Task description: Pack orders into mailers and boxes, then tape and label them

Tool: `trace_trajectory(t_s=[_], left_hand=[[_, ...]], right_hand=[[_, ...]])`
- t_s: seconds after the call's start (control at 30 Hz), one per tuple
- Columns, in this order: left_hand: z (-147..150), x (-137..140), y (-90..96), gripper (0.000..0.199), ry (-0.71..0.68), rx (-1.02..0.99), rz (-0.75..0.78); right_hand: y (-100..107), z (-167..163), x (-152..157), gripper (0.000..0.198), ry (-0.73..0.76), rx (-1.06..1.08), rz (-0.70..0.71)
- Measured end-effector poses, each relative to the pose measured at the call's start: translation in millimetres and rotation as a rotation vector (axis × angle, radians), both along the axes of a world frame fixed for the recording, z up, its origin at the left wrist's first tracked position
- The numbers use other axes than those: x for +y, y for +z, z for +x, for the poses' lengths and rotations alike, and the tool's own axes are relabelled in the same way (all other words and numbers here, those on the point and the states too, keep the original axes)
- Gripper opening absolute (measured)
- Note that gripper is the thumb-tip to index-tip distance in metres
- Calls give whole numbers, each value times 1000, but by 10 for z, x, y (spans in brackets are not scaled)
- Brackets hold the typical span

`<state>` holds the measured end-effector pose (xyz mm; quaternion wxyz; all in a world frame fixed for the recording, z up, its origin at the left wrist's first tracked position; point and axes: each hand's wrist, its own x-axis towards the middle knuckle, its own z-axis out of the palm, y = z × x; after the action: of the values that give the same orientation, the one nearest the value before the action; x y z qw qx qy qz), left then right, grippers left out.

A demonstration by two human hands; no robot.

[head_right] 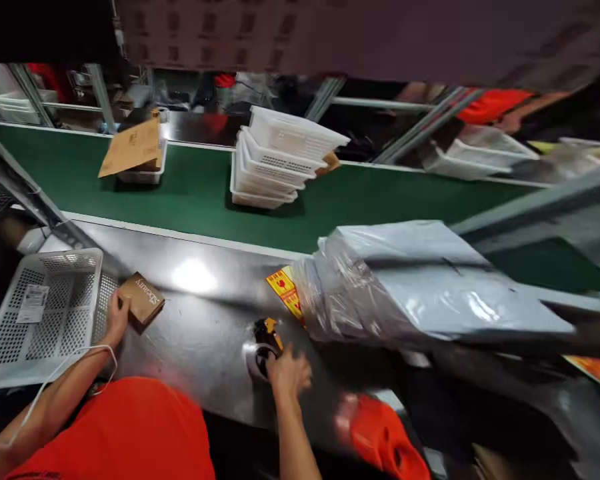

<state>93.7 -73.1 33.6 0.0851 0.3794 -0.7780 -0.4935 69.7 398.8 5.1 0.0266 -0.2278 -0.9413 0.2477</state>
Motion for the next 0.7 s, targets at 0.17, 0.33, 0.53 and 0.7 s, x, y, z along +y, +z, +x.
trace_trajectory(t_s=[0.17,0.33,0.53,0.7], left_hand=[[-16,-67,177,60,-80,98,-167],[102,-1254,511,48,-183,-94,-663],[751,-2007,355,55,-87,-413,-613],[883,-1608,-178,60,-237,-459,-604]], right_hand=[[-188,-470,-1232,74,678,214,36],[130,-528,-2937,66,1208,97,98],[285,-24,-3223,67,995,-75,247],[-352,446,-2476,71,825,16,126]])
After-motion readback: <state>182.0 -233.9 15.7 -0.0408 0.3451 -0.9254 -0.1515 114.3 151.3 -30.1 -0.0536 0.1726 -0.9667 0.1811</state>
